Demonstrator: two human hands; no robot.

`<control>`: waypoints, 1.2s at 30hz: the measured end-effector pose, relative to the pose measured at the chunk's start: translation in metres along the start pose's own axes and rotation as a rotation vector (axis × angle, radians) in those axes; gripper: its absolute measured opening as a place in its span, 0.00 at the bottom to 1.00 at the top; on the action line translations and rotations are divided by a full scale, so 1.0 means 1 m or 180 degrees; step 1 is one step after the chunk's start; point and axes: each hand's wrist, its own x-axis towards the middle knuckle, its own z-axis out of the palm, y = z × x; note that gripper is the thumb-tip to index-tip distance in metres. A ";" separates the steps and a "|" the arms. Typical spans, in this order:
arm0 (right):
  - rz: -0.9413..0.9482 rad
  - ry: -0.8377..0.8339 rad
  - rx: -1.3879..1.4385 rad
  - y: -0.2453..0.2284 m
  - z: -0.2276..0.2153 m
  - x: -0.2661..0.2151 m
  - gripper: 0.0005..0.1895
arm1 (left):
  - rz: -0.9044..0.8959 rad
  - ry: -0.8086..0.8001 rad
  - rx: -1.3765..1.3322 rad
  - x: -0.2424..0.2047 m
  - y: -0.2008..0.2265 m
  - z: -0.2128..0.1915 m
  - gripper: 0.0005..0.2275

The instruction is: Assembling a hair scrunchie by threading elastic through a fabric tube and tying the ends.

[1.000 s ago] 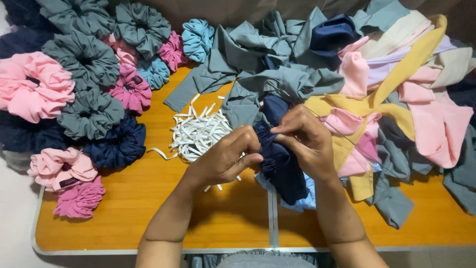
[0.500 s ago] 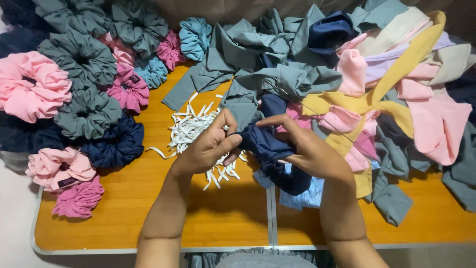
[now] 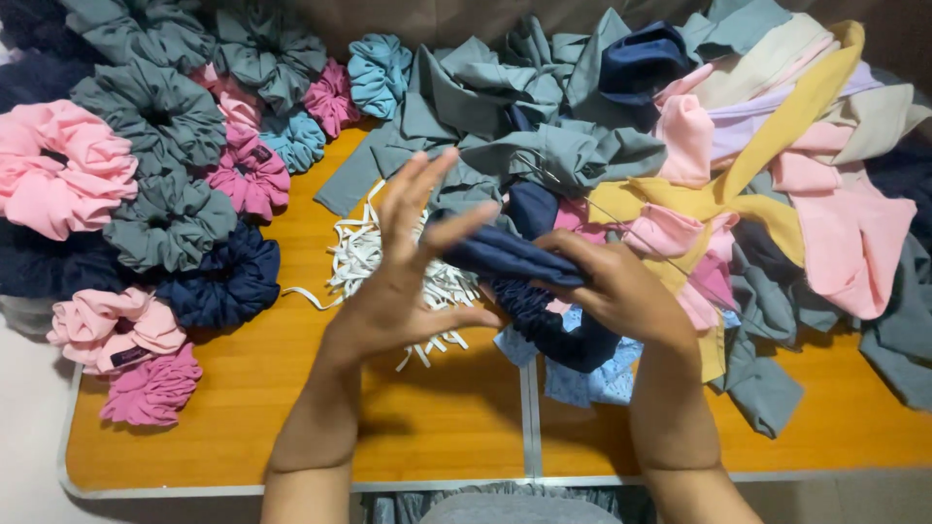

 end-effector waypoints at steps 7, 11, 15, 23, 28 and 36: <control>-0.0163 -0.0158 0.1068 -0.006 0.017 0.007 0.22 | 0.0500 -0.0345 0.0640 -0.009 -0.007 -0.016 0.09; 0.0009 -0.0805 0.0748 0.007 0.019 0.010 0.15 | -0.0370 0.1571 0.0309 -0.041 -0.025 -0.094 0.10; -0.0634 -0.0097 -0.0044 0.008 0.006 0.004 0.06 | -0.0204 0.2778 0.0095 -0.044 -0.053 -0.130 0.07; -0.0867 0.0606 -0.1134 0.023 0.022 0.029 0.19 | -0.1041 0.2802 -0.1721 -0.023 -0.053 -0.066 0.11; -0.0797 0.0875 -0.1224 0.017 0.038 0.039 0.33 | -0.0254 0.0839 -0.1178 0.012 -0.014 0.001 0.30; -0.0664 0.1111 -0.2690 0.002 0.044 0.042 0.32 | -0.0895 -0.1023 -0.0404 -0.002 -0.050 0.054 0.08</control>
